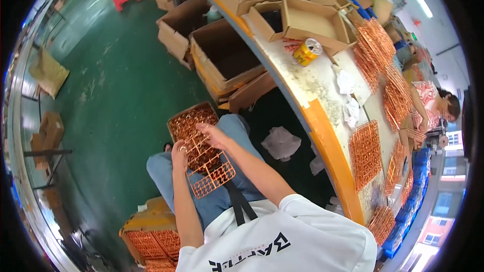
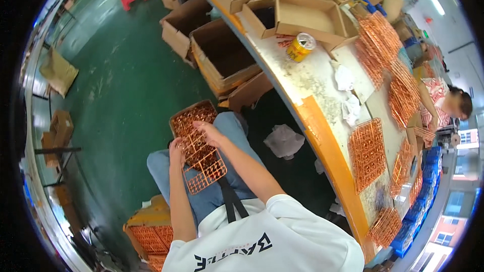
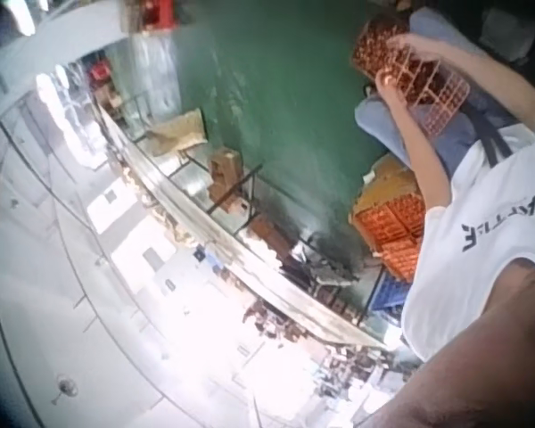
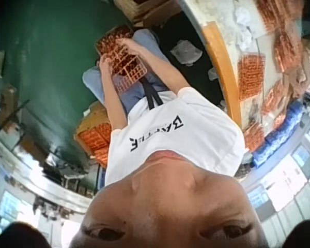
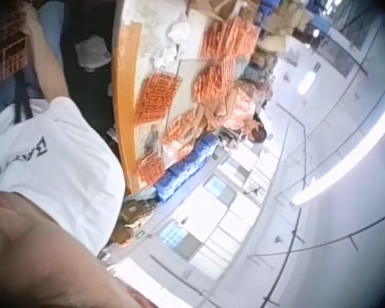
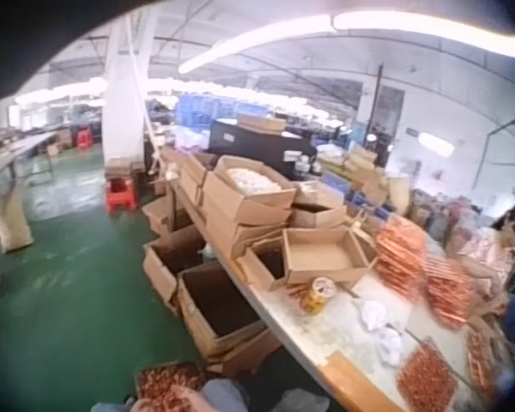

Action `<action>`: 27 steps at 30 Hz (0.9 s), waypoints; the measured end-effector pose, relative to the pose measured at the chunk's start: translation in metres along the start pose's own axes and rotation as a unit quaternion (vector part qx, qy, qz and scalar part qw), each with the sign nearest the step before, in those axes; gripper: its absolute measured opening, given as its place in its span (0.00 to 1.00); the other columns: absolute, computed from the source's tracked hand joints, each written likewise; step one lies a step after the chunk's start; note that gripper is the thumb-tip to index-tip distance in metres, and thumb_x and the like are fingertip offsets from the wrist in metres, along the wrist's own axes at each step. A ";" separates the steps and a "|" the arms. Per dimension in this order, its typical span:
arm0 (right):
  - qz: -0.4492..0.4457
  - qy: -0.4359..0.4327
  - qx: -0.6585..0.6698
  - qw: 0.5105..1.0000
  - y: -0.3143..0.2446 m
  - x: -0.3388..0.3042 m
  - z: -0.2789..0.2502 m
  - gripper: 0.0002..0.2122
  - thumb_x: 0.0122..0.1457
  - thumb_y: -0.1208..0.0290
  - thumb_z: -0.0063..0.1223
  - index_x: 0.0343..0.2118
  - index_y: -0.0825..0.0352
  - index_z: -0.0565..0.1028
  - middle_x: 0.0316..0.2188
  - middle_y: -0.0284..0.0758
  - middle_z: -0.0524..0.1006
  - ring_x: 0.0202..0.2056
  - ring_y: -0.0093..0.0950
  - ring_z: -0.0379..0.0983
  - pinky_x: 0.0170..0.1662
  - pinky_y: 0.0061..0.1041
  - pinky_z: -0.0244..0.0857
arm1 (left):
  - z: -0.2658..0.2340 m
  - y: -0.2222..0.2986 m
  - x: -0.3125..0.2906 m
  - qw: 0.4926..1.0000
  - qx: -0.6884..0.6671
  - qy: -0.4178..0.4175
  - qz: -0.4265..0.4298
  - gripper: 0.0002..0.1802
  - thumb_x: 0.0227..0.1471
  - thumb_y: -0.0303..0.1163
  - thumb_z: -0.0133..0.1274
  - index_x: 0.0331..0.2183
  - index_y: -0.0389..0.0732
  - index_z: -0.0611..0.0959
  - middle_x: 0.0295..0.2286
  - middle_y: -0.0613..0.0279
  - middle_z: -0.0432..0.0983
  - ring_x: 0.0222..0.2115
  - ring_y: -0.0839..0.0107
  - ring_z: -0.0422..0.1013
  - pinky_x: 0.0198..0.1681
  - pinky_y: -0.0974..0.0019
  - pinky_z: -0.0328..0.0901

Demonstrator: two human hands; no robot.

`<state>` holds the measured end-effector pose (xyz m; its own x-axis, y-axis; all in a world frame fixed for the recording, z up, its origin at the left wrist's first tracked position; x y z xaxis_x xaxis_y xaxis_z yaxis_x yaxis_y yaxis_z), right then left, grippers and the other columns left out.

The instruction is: The person sorts small metal components into a copper grid tray held on their lap, while periodically reaching to a nearby table to organize similar grids.

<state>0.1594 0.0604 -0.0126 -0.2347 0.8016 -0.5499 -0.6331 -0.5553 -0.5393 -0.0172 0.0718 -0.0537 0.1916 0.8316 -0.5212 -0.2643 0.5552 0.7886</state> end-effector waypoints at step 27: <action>0.000 -0.052 0.124 0.991 0.005 -0.009 -0.014 0.15 0.57 0.63 0.39 0.44 0.65 0.66 0.42 0.34 0.70 0.44 0.26 0.67 0.46 0.25 0.62 | -0.006 -0.035 0.013 0.985 -0.070 -0.002 -0.156 0.17 0.49 0.25 0.43 0.44 0.37 0.68 0.37 0.58 0.69 0.31 0.69 0.67 0.26 0.71 0.66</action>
<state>0.1684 0.0474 -0.0191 -0.3015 0.8268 -0.4748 -0.7917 -0.4946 -0.3586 -0.0114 0.0631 -0.0894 0.2876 0.6208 -0.7294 -0.3191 0.7801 0.5382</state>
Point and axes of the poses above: each hand's wrist, its own x-axis towards the middle knuckle, its own z-axis out of the palm, y = z × x, the point moved 4 cm from there along x, towards the middle knuckle
